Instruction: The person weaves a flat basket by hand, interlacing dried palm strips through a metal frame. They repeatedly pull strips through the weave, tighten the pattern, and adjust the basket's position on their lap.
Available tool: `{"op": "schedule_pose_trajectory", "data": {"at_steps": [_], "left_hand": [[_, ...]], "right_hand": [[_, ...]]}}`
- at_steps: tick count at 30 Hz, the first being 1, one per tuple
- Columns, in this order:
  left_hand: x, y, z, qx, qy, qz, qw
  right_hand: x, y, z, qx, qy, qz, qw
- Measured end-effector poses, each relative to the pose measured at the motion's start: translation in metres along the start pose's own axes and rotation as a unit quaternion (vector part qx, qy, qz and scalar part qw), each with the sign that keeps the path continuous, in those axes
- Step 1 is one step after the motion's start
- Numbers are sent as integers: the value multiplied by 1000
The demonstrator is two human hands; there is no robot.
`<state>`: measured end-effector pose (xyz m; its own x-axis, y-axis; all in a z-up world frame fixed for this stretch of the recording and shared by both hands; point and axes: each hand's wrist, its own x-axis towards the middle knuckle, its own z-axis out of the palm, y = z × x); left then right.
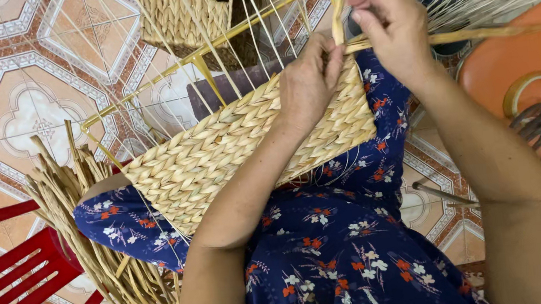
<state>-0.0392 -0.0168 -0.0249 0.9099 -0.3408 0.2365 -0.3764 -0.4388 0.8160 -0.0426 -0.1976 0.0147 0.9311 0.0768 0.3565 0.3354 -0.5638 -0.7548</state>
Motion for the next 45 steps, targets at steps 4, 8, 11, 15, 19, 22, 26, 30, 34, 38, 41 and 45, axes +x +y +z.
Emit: {"op": "schedule_pose_trajectory", "data": {"at_steps": [4, 8, 11, 15, 19, 22, 26, 30, 34, 38, 41, 45], "left_hand": [[1, -2, 3, 3, -12, -42, 999], [3, -5, 5, -31, 3, -14, 999], [-2, -7, 6, -8, 26, 17, 1000], [-5, -7, 11, 47, 22, 33, 998], [-5, -9, 15, 56, 26, 47, 997], [-4, -8, 17, 62, 16, 33, 997], [9, -7, 17, 71, -26, -30, 997], [39, -11, 9, 52, -111, -90, 988], [58, -9, 2, 69, -196, -134, 969], [48, 0, -8, -69, -197, -241, 948], [34, 2, -19, -231, -111, -208, 944], [27, 4, -20, -255, -85, -189, 945]], "right_hand": [[-4, 32, 10, 172, -51, 225, 958], [-11, 57, 19, 236, -77, 274, 929], [-20, 69, 21, 342, -31, 313, 885], [-37, 76, 25, 365, -10, 422, 830], [-41, 78, 29, 317, -63, 484, 813], [-34, 75, 25, 192, -109, 449, 866], [-16, 66, 13, -17, -48, 195, 979], [11, 64, 8, 190, -109, 187, 958], [19, 73, 12, 290, -175, 266, 902], [14, 83, 17, 302, -92, 294, 902], [8, 86, 6, 460, 27, 395, 795], [3, 76, -10, 587, 8, 342, 734]]}}
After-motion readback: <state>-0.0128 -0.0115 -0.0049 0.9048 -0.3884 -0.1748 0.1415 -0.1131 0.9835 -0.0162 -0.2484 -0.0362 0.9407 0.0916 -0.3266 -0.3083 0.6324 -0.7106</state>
